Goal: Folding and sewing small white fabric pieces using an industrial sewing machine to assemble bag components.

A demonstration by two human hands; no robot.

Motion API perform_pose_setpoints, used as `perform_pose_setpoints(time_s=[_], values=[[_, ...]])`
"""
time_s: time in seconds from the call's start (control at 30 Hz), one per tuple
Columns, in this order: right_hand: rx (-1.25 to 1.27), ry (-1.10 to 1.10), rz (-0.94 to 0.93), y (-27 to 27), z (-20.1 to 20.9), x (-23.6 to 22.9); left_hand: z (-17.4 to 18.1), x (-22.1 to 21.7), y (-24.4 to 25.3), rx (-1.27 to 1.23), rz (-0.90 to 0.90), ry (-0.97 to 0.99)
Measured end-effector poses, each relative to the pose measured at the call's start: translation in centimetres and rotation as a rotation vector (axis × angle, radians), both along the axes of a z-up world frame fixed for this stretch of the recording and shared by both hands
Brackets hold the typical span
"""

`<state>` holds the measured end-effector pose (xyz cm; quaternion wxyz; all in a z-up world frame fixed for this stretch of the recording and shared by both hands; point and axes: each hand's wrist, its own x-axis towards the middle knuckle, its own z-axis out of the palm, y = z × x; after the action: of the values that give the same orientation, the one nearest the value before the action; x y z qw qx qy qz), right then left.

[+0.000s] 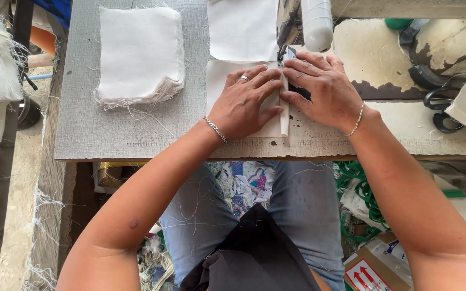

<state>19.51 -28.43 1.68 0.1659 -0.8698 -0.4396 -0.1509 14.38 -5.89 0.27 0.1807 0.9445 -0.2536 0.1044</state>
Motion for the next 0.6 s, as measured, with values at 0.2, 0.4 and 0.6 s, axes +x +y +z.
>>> perform_pose_setpoints(time_s=[0.2, 0.4, 0.6], values=[[-0.037, -0.061, 0.042, -0.4, 0.0, 0.9, 0.6, 0.6, 0.2, -0.024, -0.072, -0.125], [-0.002, -0.042, 0.068, -0.4, 0.6, -1.0, 1.0, 0.1, 0.5, -0.019, -0.174, -0.150], [-0.012, 0.030, 0.031, -1.8, -0.6, -5.4, 1.7, -2.1, 1.7, -0.010, -0.303, 0.022]])
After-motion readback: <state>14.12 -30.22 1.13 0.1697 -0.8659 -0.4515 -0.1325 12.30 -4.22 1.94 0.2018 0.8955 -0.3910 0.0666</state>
